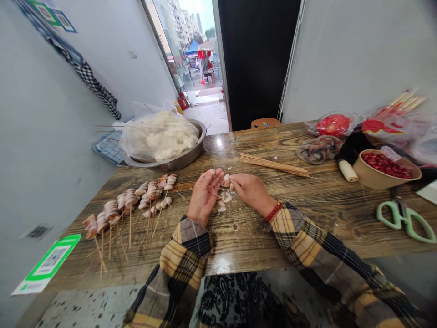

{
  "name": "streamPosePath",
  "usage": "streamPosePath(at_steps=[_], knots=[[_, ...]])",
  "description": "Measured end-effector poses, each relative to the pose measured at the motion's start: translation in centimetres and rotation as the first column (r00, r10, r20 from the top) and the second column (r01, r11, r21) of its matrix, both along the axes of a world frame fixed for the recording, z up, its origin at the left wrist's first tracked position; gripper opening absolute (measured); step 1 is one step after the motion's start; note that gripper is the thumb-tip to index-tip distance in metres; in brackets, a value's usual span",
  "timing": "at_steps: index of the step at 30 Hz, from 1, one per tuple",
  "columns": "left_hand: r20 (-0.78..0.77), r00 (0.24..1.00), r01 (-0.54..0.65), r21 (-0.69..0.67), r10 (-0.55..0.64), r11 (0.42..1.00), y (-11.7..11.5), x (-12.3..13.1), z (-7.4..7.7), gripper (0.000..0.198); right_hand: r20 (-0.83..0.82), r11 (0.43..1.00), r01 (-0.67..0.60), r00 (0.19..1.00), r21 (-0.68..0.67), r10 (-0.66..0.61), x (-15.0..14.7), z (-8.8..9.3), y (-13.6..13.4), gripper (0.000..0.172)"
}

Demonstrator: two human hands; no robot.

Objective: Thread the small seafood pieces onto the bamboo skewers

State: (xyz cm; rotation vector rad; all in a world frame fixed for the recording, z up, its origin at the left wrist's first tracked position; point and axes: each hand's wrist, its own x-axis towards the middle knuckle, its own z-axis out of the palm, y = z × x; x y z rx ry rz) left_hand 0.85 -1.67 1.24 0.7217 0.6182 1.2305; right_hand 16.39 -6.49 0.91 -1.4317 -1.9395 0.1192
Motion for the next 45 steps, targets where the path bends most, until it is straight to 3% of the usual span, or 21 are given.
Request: streamPosePath(at_steps=[17, 24, 35, 45], knots=[[-0.041, 0.999, 0.014, 0.037, -0.012, 0.999, -0.4, 0.4, -0.1, 0.017, -0.107, 0.999, -0.005, 0.994, 0.032, 0.009, -0.9, -0.8, 0.5, 0.024], [-0.126, 0.991, 0.049, 0.107, -0.036, 0.993, -0.7, 0.1, 0.3, 0.034, -0.135, 0.998, -0.02, 0.99, 0.062, 0.029, -1.1, -0.7, 0.3, 0.025], [-0.192, 0.981, 0.048, 0.235, -0.002, 0.971, -1.0, 0.3, -0.2, 0.027, -0.154, 0.995, -0.044, 0.986, 0.095, 0.058, -1.3, -0.9, -0.2, 0.022], [-0.199, 0.979, 0.088, 0.195, -0.049, 0.977, -1.9, 1.5, -0.3, 0.026, -0.166, 0.996, 0.013, 0.986, 0.093, 0.002, -1.9, -0.5, -0.4, 0.025]])
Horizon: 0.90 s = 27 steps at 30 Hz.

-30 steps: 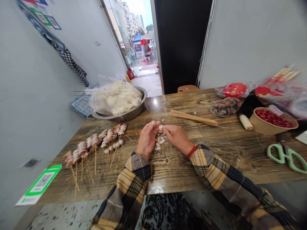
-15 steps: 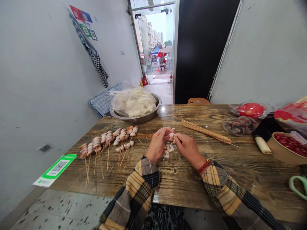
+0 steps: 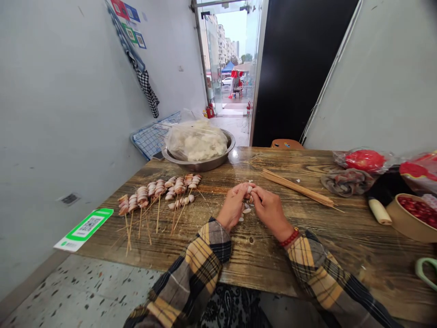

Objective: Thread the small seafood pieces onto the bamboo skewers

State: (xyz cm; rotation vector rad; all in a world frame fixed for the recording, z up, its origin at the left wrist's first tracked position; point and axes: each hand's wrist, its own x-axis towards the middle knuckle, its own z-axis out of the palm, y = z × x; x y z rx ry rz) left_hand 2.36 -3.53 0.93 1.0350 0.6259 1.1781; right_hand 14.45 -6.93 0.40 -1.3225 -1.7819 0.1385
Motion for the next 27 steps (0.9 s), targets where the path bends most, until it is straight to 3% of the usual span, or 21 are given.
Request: streamPosePath(at_steps=[9, 19, 27], knots=[[0.117, 0.992, 0.047, -0.105, -0.035, 0.993, -0.4, 0.4, 0.5, 0.027, -0.221, 0.994, -0.096, 0.972, -0.055, 0.082, 0.5, 1.0, 0.4, 0.022], [0.217, 0.976, 0.024, -0.186, 0.017, 0.982, 0.3, -1.2, 1.1, 0.025, -0.156, 0.991, -0.135, 0.979, -0.018, 0.13, -0.4, 0.6, 0.3, 0.025], [0.31, 0.951, 0.067, -0.199, -0.002, 0.978, 0.2, -0.8, 1.2, 0.019, -0.168, 0.992, -0.123, 0.979, -0.013, 0.119, -0.7, -0.1, 0.6, 0.025]])
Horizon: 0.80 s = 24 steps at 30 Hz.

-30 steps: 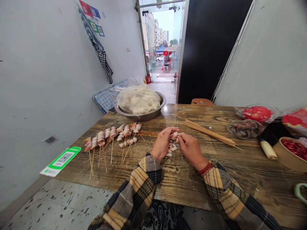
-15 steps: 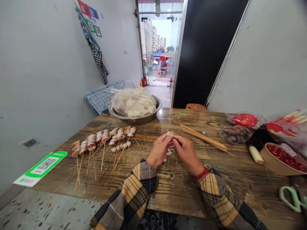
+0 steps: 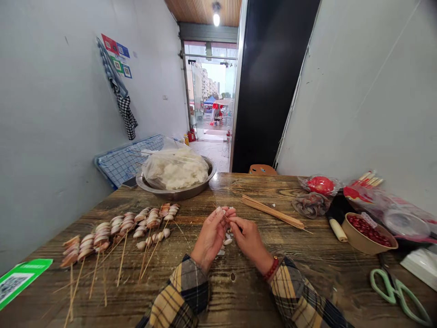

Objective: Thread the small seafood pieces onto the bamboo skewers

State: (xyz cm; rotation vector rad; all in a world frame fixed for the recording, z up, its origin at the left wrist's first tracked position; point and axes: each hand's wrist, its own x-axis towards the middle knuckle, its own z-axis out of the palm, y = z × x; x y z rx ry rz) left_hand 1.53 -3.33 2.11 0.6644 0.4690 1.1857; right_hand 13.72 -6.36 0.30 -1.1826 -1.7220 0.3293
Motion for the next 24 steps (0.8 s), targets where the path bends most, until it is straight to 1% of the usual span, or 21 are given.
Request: streamPosePath(at_steps=[4, 9, 14, 17, 21, 24], knots=[[0.004, 1.0, 0.018, -0.009, -0.018, 1.0, -0.1, 0.0, -0.1, 0.019, -0.032, 1.0, -0.002, 0.999, 0.006, 0.002, -0.2, 0.2, -0.3, 0.027], [-0.025, 0.999, 0.038, -0.022, -0.039, 0.999, 0.0, -0.3, 0.1, 0.022, -0.066, 0.999, -0.032, 0.997, 0.021, 0.033, -0.7, 0.9, -0.8, 0.027], [-0.03, 0.999, 0.038, -0.031, -0.039, 0.999, 0.4, -0.3, 0.2, 0.02, -0.056, 1.0, -0.016, 0.998, -0.008, 0.015, -1.0, 1.5, -0.8, 0.025], [-0.029, 0.999, 0.041, -0.051, -0.042, 0.998, 0.4, -0.2, 0.1, 0.019, -0.067, 0.999, -0.036, 0.997, -0.04, 0.034, -0.9, 1.7, -0.9, 0.025], [-0.038, 0.998, 0.038, -0.075, -0.041, 0.996, 0.3, -0.2, 0.2, 0.018, -0.143, 0.995, -0.083, 0.987, -0.048, 0.075, -0.8, 1.8, -0.9, 0.025], [-0.063, 0.997, 0.041, -0.081, -0.046, 0.996, 0.2, -0.2, 0.4, 0.017, -0.232, 0.992, -0.093, 0.97, -0.082, 0.072, -0.9, 1.5, -0.6, 0.025]])
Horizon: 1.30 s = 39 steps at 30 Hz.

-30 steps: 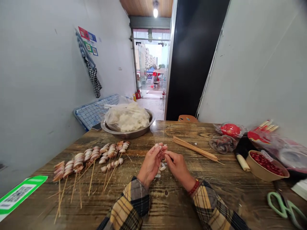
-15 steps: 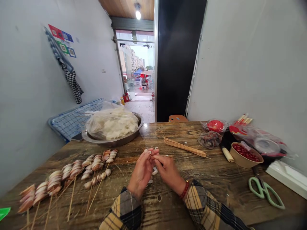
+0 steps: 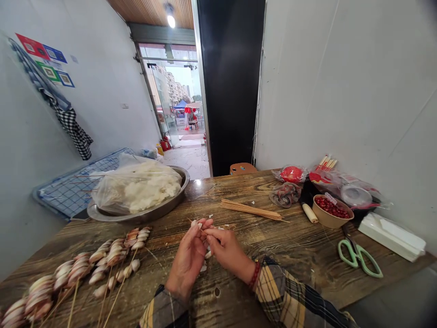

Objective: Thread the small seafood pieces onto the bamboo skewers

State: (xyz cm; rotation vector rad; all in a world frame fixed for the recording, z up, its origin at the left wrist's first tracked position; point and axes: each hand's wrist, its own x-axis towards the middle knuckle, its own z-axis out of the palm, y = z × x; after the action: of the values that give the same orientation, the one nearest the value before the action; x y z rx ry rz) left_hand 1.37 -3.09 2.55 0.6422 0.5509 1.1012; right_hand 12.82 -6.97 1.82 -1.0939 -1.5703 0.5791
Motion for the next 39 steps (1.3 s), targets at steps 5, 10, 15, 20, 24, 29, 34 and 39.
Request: streamPosePath(at_steps=[5, 10, 15, 20, 24, 29, 34, 39], knots=[[0.002, 1.0, -0.026, -0.037, 0.026, 0.999, 0.0, 0.1, 0.0, 0.014, -0.117, 0.986, -0.046, 0.993, -0.161, 0.028, -0.5, -0.6, 0.2, 0.029], [-0.004, 1.0, -0.029, -0.073, 0.029, 0.997, -0.1, 0.2, -0.2, 0.014, 0.065, 0.999, 0.032, 0.997, -0.037, -0.03, -0.5, -0.4, -0.2, 0.024], [-0.017, 0.999, -0.031, -0.061, 0.03, 0.998, -0.2, 0.3, 0.1, 0.018, 0.096, 0.995, 0.093, 0.991, 0.044, -0.097, -0.4, -0.2, -0.2, 0.022], [-0.043, 0.999, -0.028, -0.051, 0.026, 0.998, -0.1, 0.2, -0.1, 0.022, 0.058, 0.996, 0.065, 0.996, 0.056, -0.068, -0.5, -0.5, 0.1, 0.023], [-0.063, 0.997, -0.045, -0.055, 0.041, 0.998, 0.0, 0.2, -0.3, 0.021, 0.048, 0.997, 0.055, 0.997, 0.062, -0.058, -0.5, -0.7, 0.1, 0.023], [-0.105, 0.993, -0.054, -0.013, 0.052, 0.998, -0.3, 0.5, -0.6, 0.026, 0.027, 0.994, 0.076, 0.997, 0.073, -0.078, -0.5, -0.4, 0.3, 0.026], [-0.142, 0.988, -0.048, 0.063, 0.056, 0.997, -0.7, 0.8, -0.9, 0.03, 0.008, 0.994, 0.099, 0.995, 0.045, -0.1, -0.5, -0.1, 0.2, 0.029], [-0.155, 0.987, -0.029, 0.064, 0.038, 0.998, -1.2, 1.1, -0.8, 0.03, 0.043, 0.984, 0.176, 0.983, 0.011, -0.177, -0.4, -0.6, 0.4, 0.025]])
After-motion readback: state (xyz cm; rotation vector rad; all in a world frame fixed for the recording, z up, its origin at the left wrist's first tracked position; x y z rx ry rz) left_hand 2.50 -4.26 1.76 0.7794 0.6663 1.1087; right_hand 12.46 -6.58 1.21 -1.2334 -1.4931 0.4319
